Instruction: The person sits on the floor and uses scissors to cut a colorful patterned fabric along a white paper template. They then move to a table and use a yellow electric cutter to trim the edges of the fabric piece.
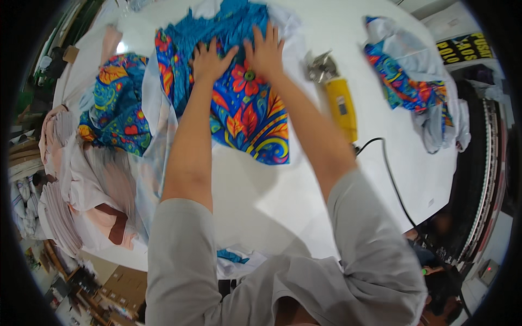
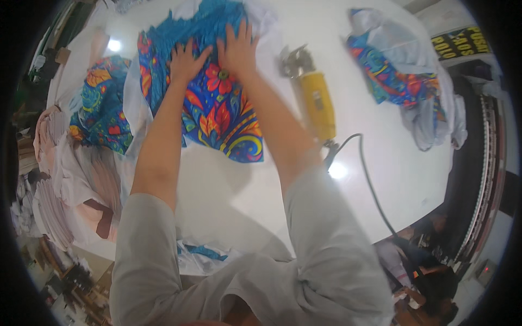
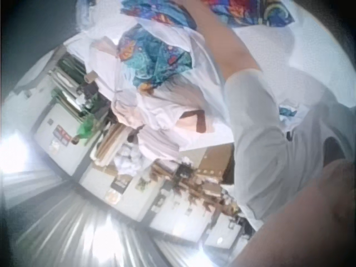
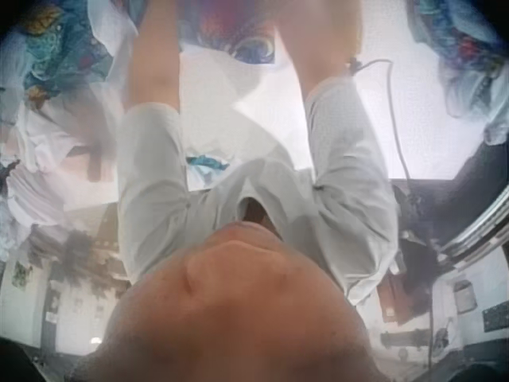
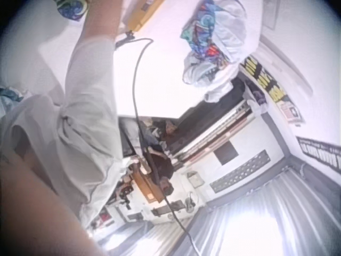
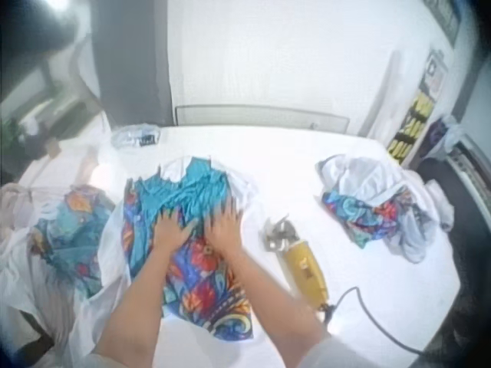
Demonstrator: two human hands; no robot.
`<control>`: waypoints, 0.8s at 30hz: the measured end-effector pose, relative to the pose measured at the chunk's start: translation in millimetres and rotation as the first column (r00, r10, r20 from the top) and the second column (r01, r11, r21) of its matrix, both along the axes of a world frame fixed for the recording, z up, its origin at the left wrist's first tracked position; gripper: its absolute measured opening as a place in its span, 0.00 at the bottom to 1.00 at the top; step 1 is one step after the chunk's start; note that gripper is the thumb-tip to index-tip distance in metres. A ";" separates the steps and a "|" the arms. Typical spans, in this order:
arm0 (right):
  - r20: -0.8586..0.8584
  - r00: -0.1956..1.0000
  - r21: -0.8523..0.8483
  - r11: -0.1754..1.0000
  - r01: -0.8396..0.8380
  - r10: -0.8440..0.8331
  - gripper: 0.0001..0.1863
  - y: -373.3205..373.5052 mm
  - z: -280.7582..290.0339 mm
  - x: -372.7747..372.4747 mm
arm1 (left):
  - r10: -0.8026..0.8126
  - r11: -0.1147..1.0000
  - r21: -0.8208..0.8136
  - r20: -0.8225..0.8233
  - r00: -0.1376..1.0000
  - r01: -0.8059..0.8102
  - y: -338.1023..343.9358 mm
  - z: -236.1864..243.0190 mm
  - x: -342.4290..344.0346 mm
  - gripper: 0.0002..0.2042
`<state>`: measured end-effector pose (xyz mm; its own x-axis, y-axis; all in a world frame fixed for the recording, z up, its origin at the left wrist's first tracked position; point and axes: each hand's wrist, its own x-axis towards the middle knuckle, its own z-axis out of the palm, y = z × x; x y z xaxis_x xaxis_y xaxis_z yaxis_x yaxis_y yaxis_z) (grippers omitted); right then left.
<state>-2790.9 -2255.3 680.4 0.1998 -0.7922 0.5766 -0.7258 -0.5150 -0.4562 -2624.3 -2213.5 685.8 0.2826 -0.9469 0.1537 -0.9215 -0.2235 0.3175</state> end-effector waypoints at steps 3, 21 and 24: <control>0.016 0.995 0.175 0.980 -0.099 0.097 0.31 135.2 46.6 -25.1 | -0.055 0.998 -0.014 -0.263 0.963 0.054 21.2 5.3 36.3 0.38; -0.516 0.844 0.529 0.829 0.180 0.146 0.42 412.1 58.9 -201.8 | -0.250 0.965 -0.065 0.061 0.966 0.253 371.7 19.7 -60.6 0.42; -0.621 0.726 0.633 0.736 0.240 0.296 0.46 412.1 72.0 -208.0 | -0.223 0.975 0.020 0.011 0.975 0.223 395.1 20.5 -56.5 0.43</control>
<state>-2998.9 -1843.3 752.4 0.3261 -0.8749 -0.3580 -0.9446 -0.3166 -0.0865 -2680.7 -1818.4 706.3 0.0616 -0.9885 0.1380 -0.9530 -0.0172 0.3026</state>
